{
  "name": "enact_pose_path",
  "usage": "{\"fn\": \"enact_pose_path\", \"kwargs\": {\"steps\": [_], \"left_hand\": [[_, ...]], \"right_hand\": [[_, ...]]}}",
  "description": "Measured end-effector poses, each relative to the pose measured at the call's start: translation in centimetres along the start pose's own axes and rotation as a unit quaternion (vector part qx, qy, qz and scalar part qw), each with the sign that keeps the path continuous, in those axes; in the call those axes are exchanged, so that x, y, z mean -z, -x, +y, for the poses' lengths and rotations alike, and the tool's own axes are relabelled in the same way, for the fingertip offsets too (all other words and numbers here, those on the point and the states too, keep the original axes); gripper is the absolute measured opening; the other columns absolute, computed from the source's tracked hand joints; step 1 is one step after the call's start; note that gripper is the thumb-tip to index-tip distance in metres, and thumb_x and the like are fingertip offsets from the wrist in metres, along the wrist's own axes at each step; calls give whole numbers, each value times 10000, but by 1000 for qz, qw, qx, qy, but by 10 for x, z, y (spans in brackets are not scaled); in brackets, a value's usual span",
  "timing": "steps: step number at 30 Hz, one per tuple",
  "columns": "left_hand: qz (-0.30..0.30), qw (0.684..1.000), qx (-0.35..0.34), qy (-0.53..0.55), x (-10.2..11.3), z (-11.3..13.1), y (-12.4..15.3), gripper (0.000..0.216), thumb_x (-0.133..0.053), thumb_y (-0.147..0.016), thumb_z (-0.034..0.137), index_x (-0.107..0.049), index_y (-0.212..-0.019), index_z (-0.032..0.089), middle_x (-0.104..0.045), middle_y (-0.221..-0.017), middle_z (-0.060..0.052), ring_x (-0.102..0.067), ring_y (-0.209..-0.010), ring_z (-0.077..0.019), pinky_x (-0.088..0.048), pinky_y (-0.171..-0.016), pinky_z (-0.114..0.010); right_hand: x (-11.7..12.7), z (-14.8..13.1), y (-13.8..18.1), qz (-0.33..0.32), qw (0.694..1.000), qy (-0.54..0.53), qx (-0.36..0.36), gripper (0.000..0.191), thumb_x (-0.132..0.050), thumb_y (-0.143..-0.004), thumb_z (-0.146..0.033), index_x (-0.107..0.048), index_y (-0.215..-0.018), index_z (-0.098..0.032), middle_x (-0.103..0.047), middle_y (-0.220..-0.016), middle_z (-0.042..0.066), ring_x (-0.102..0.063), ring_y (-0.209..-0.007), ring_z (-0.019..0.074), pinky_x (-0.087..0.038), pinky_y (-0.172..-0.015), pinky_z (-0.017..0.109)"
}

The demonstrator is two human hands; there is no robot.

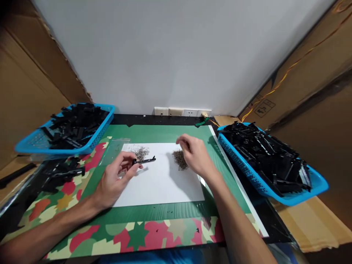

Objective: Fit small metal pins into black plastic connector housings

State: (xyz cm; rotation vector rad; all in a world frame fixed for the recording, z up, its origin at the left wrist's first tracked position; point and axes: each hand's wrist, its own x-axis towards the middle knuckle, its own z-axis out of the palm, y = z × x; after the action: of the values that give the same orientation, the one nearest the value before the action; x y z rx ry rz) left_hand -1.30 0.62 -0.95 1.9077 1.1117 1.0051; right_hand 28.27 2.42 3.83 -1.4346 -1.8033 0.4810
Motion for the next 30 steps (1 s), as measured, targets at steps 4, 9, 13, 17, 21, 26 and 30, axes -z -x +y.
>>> {"fn": "enact_pose_path", "kwargs": {"steps": [4, 9, 13, 17, 21, 26, 30], "left_hand": [[-12, 996, 41, 83, -2, 6, -2, 216, -611, -1055, 393, -528, -1161, 224, -710, -967, -39, -710, -898, -182, -554, -736, -281], [-13, 991, 65, 118, 1, 6, -6, 237, -630, -1048, 396, -597, -1203, 218, -698, -966, -36, -704, -893, -168, -554, -748, -259], [-12, 988, 78, 133, 3, 3, -10, 277, -661, -1030, 410, -690, -1220, 211, -706, -961, -44, -669, -809, -145, -525, -659, -222], [-15, 980, 95, 176, 1, -1, -11, 268, -722, -982, 403, -715, -1170, 212, -661, -872, -24, -508, -594, -91, -359, -461, -192], [-46, 963, 126, 233, 0, -2, -9, 202, -750, -957, 384, -695, -1057, 217, -495, -714, 31, -373, -530, -76, -267, -432, -193], [-50, 968, 104, 221, 1, -2, -8, 144, -727, -968, 342, -715, -1029, 212, -556, -809, -2, -386, -561, -76, -273, -453, -201], [-17, 979, 78, 188, 1, -2, -9, 116, -710, -968, 317, -719, -999, 206, -657, -979, -40, -455, -600, -81, -306, -465, -209]], "right_hand": [[5, 2, 6, -177, 982, 57, 27, 201, -615, -1013, -254, -787, -944, -177, -729, -801, 36, -592, -687, 150, -399, -645, 285], [-4, 3, 11, -210, 975, 63, 31, 115, -729, -927, -213, -788, -835, -176, -692, -716, 9, -553, -652, 132, -369, -627, 272], [-11, 7, 12, -217, 973, 70, 37, 147, -698, -932, -150, -788, -818, -179, -718, -755, 24, -587, -713, 144, -388, -671, 278], [-15, 5, 14, -219, 971, 84, 45, 203, -675, -951, -140, -772, -780, -187, -726, -762, 38, -613, -780, 173, -416, -739, 303], [-20, 0, 16, -219, 970, 86, 54, 210, -673, -975, -171, -778, -797, -206, -743, -809, 53, -638, -859, 210, -437, -839, 342], [-31, -12, 15, -237, 961, 115, 84, 208, -641, -1005, -149, -792, -875, -211, -753, -842, 52, -632, -856, 219, -411, -860, 356], [-31, -20, 15, -242, 958, 114, 99, 232, -617, -1016, -118, -824, -985, -219, -773, -903, 60, -653, -895, 225, -407, -881, 365]]}}
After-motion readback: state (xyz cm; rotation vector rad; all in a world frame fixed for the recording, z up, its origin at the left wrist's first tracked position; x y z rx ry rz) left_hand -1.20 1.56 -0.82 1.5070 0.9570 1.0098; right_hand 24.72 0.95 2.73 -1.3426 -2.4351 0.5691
